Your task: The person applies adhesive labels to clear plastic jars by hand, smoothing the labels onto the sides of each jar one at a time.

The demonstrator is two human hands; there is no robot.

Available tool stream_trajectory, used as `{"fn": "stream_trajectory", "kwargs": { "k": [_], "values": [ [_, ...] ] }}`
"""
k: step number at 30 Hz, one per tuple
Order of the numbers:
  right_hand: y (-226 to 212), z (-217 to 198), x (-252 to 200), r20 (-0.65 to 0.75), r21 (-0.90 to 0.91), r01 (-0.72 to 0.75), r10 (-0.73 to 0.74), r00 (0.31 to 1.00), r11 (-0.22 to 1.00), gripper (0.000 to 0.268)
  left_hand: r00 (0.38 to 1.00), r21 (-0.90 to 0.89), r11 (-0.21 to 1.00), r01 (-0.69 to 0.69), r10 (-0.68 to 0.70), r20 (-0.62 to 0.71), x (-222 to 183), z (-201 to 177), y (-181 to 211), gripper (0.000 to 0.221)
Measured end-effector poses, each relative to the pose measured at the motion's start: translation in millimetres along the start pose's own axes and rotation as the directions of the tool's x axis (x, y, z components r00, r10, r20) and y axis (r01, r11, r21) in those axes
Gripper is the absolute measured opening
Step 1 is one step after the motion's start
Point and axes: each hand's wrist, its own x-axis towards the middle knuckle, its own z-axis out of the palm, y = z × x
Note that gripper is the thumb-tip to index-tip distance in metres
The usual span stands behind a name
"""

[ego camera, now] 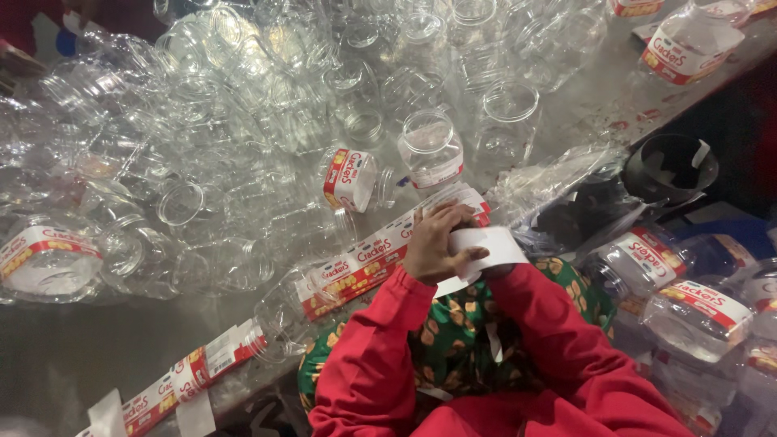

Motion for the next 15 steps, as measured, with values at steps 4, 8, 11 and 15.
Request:
{"fn": "stream_trajectory", "kwargs": {
  "k": [4,8,11,15],
  "values": [
    [1,0,-1,-0.008,-0.020,-0.001,0.001,1.000,1.000,0.031,0.994,0.106,0.993,-0.051,0.061,-0.094,3,-5,14,0.067],
    [2,2,-5,-0.022,-0.022,-0.009,0.009,1.000,1.000,0.032,0.992,0.157,0.982,-0.103,0.113,-0.058,0,0,14,0.051],
    [5,5,-2,-0.035,-0.013,-0.008,0.007,0.999,1.000,0.033,0.987,0.070,0.995,-0.076,0.085,-0.139,0,13,-3,0.029],
    [15,0,8,-0.064,0.027,-0.006,0.008,0.998,1.000,0.034,0.937,-0.045,0.998,-0.046,0.028,-0.348,1,15,-27,0.013]
  ]
}}
